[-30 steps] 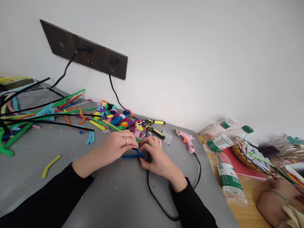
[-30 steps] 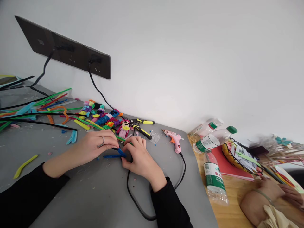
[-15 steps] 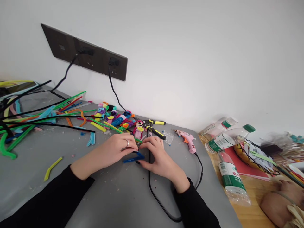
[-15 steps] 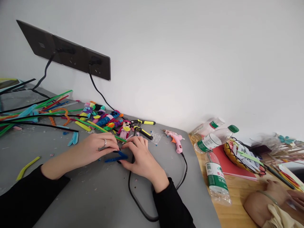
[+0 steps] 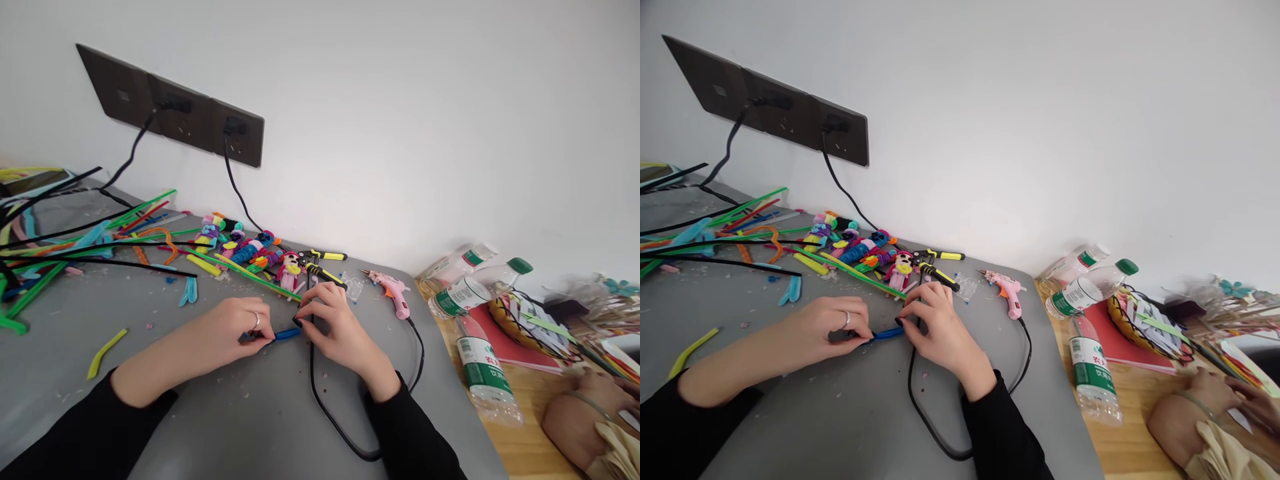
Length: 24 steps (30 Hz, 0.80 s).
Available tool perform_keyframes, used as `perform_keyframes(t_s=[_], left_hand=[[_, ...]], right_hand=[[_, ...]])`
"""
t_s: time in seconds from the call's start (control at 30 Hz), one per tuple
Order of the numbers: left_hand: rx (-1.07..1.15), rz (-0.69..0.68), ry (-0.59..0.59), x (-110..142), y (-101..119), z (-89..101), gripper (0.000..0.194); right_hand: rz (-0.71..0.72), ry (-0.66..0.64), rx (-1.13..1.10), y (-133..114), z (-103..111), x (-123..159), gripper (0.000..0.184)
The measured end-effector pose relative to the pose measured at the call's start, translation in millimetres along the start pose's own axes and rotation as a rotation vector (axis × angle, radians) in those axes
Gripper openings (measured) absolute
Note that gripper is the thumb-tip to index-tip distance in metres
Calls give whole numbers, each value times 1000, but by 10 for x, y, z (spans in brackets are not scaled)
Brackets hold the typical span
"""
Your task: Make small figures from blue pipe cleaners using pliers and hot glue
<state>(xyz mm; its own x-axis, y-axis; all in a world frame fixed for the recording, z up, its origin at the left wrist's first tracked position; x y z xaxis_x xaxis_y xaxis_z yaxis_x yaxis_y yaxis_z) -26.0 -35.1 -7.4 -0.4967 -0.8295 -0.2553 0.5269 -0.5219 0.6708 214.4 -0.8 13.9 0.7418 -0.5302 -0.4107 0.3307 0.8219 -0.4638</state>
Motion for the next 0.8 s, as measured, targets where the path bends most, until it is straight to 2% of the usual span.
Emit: perform_keyframes(t_s=[0.17, 0.37, 0.47, 0.57, 0.8], left_hand=[[-34, 16, 31, 78, -4, -56, 24], [-87, -47, 128, 50, -12, 3, 25], [-112, -54, 167, 41, -23, 16, 24], [-128, -30, 199, 27, -39, 14, 27], [-155, -10, 274, -102, -116, -21, 30]], right_hand=[[-14, 4, -4, -14, -6, -8, 12], [-22, -17, -21, -31, -7, 1, 7], [-31, -68, -7, -24, -19, 16, 19], [-26, -99, 17, -22, -31, 20, 20], [-28, -22, 58, 20, -32, 16, 14]])
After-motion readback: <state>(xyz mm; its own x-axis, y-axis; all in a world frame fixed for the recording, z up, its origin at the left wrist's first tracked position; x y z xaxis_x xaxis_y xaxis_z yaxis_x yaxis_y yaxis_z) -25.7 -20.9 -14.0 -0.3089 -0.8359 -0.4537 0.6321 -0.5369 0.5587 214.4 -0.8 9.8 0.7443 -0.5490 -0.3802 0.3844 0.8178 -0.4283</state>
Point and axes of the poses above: each hand's wrist, its own x-axis away from the middle knuckle, its own z-axis out of the back of the hand, y = z × x, the point moved 1 cm from there along -x, towards the middle knuckle, and after that the axes turned 8 degrees about z, right-handed, at the moved point
